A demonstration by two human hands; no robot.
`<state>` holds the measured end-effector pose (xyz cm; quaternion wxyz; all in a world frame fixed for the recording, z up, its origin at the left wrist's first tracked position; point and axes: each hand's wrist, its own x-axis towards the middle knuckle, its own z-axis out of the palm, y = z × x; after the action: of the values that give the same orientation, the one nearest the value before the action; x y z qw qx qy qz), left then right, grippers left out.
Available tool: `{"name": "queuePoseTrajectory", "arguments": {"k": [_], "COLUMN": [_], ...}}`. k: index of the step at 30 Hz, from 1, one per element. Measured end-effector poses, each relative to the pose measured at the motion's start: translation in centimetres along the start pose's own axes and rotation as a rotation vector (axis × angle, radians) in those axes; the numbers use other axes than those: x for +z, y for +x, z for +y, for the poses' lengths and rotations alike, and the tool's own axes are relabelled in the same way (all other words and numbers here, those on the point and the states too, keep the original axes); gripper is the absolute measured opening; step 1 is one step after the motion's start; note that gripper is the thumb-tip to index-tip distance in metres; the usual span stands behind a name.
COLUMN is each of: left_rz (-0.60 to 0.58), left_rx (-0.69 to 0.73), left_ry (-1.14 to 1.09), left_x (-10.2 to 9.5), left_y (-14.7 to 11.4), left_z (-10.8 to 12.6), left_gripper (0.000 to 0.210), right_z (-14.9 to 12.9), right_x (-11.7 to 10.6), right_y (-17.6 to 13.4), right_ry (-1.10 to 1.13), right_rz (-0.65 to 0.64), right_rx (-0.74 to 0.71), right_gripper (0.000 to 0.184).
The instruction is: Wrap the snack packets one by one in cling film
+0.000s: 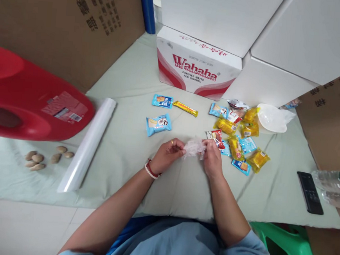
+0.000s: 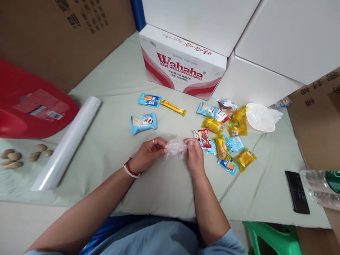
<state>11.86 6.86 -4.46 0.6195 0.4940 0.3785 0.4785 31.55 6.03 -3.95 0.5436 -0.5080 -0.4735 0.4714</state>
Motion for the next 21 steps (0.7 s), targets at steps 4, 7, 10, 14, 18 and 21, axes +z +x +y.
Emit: {"name": "queuePoseTrajectory", "arguments": {"k": [4,7,10,14,18,21], "left_rz": [-0.019,0.094,0.195,0.246,0.159,0.036], "left_rx": [0.089,0.028,-0.074,-0.044,0.297,0.395], "left_ry": [0.081,-0.024,-0.185,-0.283,0.161,0.497], "left_x": [0.1,-0.1,-0.5,-0.5,-0.1,0.4], "left_y": [-0.4,-0.4,-0.1,0.1,-0.5,-0.9], "left_z": [0.1,0.3,0.6,0.7,0.5,0.7], "left_gripper": [0.024,0.027,0.033,0.041,0.072,0.047], "right_z": [-0.4,-0.5,-0.7,-1.4,-1.3,-1.1], "right_x": [0.1,0.1,-0.2,-0.7,-0.4,0.0], "right_y": [-0.2,0.0,0.5,0.8,0.2,-0.1], "right_ry": [-0.194,-0.166,0.058,0.196,0.068,0.072], "right_rz": [-0.082,-0.023,0.098,0.149,0.102,0.052], "right_rx": [-0.074,0.058,0.189,0.251,0.185,0.227], "right_gripper": [0.046,0.034,0.041,0.046,0.04,0.04]}}
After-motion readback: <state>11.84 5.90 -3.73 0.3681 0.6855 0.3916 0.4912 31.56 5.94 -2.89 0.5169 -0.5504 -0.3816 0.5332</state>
